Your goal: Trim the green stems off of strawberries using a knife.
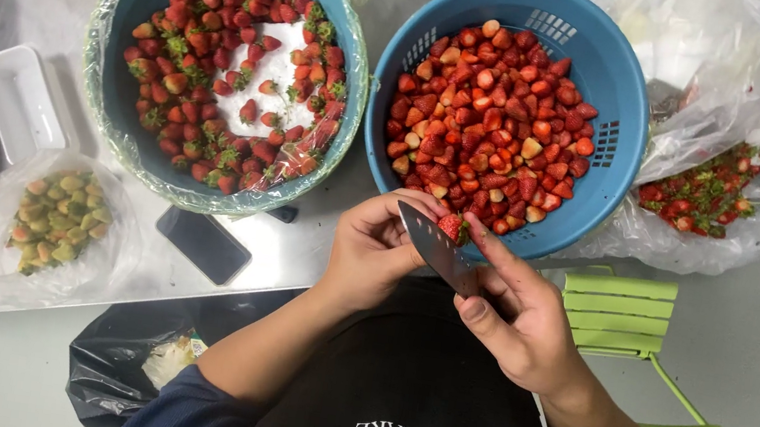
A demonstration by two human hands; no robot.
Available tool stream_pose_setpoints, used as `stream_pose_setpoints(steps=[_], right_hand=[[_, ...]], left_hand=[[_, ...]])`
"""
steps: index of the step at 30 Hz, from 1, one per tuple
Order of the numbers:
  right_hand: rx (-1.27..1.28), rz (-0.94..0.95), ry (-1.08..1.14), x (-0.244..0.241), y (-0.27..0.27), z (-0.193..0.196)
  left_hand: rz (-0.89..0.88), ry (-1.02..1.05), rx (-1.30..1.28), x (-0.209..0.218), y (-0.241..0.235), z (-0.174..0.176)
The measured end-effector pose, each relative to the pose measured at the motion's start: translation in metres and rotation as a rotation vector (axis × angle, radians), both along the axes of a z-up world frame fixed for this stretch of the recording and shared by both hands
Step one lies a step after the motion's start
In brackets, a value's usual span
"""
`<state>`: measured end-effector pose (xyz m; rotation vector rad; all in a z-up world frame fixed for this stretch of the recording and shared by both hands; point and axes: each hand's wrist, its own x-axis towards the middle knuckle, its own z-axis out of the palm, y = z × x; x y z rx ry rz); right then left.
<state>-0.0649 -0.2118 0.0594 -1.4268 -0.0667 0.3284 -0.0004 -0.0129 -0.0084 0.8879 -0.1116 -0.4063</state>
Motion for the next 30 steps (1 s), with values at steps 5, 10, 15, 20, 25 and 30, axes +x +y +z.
stream_pose_setpoints(steps=[5,10,15,20,25,30], right_hand=[[-0.027,-0.038,-0.094,-0.003,-0.001,0.000],[0.036,-0.109,-0.060,-0.024,-0.011,-0.024],[0.039,-0.252,-0.129,-0.025,-0.019,-0.029],[-0.260,-0.324,-0.356,-0.024,-0.065,-0.018],[-0.246,-0.548,-0.235,-0.030,-0.129,-0.042],[-0.001,-0.852,0.361,-0.004,-0.229,-0.103]], left_hand=[[0.037,-0.158,0.101,-0.002,-0.007,0.006],[-0.002,-0.211,0.263,-0.001,-0.012,0.016],[0.120,-0.663,0.438,0.004,-0.033,0.022],[-0.221,-0.025,-0.062,-0.009,-0.066,-0.015],[-0.314,0.460,-0.373,-0.011,-0.105,-0.014],[-0.206,0.537,-0.282,-0.002,-0.145,0.007]])
